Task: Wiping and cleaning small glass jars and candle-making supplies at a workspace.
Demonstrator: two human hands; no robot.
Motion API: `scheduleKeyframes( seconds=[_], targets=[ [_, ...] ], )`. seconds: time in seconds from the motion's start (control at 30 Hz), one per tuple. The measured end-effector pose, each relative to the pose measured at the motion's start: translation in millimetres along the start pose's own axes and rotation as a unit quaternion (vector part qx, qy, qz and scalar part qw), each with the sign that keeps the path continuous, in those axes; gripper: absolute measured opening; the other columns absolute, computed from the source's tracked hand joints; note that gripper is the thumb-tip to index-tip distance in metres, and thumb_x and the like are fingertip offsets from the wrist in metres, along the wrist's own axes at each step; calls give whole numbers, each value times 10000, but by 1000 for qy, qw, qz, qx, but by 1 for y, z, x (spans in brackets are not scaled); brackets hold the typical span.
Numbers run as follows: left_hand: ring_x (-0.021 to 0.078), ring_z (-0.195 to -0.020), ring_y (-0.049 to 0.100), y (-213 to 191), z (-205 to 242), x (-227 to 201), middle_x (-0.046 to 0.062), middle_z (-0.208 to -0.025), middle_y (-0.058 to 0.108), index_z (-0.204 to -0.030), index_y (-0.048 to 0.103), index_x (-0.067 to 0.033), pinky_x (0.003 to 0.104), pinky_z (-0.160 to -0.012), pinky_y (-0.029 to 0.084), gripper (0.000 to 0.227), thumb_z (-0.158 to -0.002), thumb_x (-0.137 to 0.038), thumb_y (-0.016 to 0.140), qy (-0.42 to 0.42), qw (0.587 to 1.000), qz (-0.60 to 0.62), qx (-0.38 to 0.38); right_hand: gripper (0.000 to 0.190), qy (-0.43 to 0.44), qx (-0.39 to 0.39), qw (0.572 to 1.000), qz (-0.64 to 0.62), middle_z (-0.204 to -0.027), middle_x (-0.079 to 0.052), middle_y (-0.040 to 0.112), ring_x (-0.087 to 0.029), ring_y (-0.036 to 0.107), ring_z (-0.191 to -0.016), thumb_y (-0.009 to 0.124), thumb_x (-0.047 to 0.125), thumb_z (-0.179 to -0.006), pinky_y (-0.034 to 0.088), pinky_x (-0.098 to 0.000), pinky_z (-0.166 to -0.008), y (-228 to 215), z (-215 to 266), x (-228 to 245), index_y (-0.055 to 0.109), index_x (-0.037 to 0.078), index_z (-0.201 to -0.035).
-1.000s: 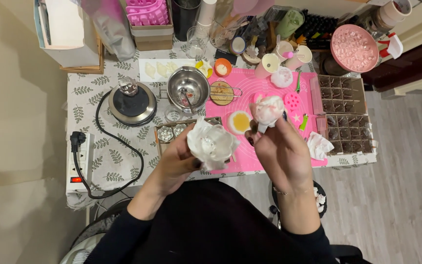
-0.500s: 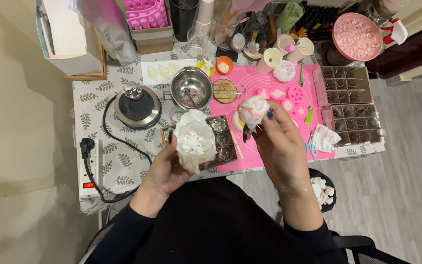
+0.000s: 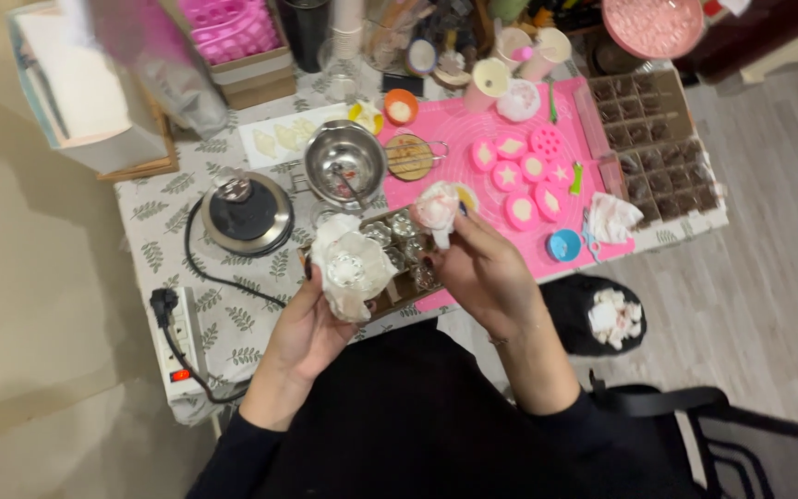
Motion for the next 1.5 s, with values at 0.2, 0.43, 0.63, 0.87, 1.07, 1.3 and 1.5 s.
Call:
scheduleKeyframes(
  seconds=[0.2, 0.43, 0.63, 0.87, 1.07, 1.3, 1.5],
  targets=[
    [294, -1391, 500, 26, -12, 9, 138, -1525, 512, -1538, 395, -43, 465, -1145, 415, 587, -1058, -342, 553, -49, 994, 52, 84, 357, 14, 31, 991, -130, -1309, -114, 639, -230, 628, -1083, 441, 229, -1115, 496, -343, -957, -33, 11, -16, 507, 24, -1400],
    [287, -1411, 487, 55, -52, 53, 115, -1526, 513, -1525, 400, -72, 475, -1179, 393, 603, -1009, -313, 598, -111, 990, -17, 87, 340, -76, -51, 980, -179, -1266, -152, 631, -214, 628, -1070, 467, 180, -1111, 519, -333, -994, -104, 51, 15, 484, -14, -1389],
    [265, -1411, 467, 77, -104, 138, 86, -1535, 501, -1535, 403, -86, 475, -1153, 383, 640, -994, -332, 641, -172, 981, -58, 62, 377, -145, -140, 961, -190, -1266, -164, 626, -200, 626, -1071, 507, 171, -1096, 511, -321, -1002, -230, 104, 57, 490, -46, -1405],
    [289, -1407, 475, 134, -173, 311, 103, -1527, 506, -1540, 389, -69, 486, -1158, 390, 696, -969, -347, 673, -284, 950, -69, 110, 354, -264, -299, 875, -274, -1273, -163, 619, -227, 638, -1115, 544, 138, -1069, 542, -304, -977, -514, 223, 73, 517, -64, -1359],
    [306, -1373, 492, 175, -211, 420, 92, -1505, 514, -1556, 371, -94, 524, -1114, 407, 796, -927, -425, 728, -347, 923, -72, 147, 323, -248, -467, 745, -407, -1251, -202, 601, -300, 655, -1063, 533, 100, -1039, 578, -373, -938, -785, 304, -5, 543, -68, -1315],
    [366, -1262, 546, 159, -246, 431, 140, -1409, 570, -1493, 434, -49, 577, -1009, 447, 893, -841, -544, 787, -292, 940, -149, 96, 348, 35, -656, 653, -377, -1218, -229, 530, -397, 590, -995, 559, 295, -975, 531, -522, -805, -878, 334, -19, 485, 90, -1246],
    [338, -1176, 537, 178, -256, 394, 81, -1331, 611, -1409, 566, -123, 465, -936, 458, 724, -877, -557, 794, -169, 978, -121, 37, 252, 109, -614, 782, 14, -1042, -44, 640, -241, 638, -777, 575, 208, -892, 549, -394, -632, -862, 281, 9, 698, 123, -1095]
  ],
)
Point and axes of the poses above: each hand's wrist, its own z-axis away from the middle knuckle, its own y-axis out of the palm, x = y × z, the point moved 9 cm from there along -z, towards the middle knuckle
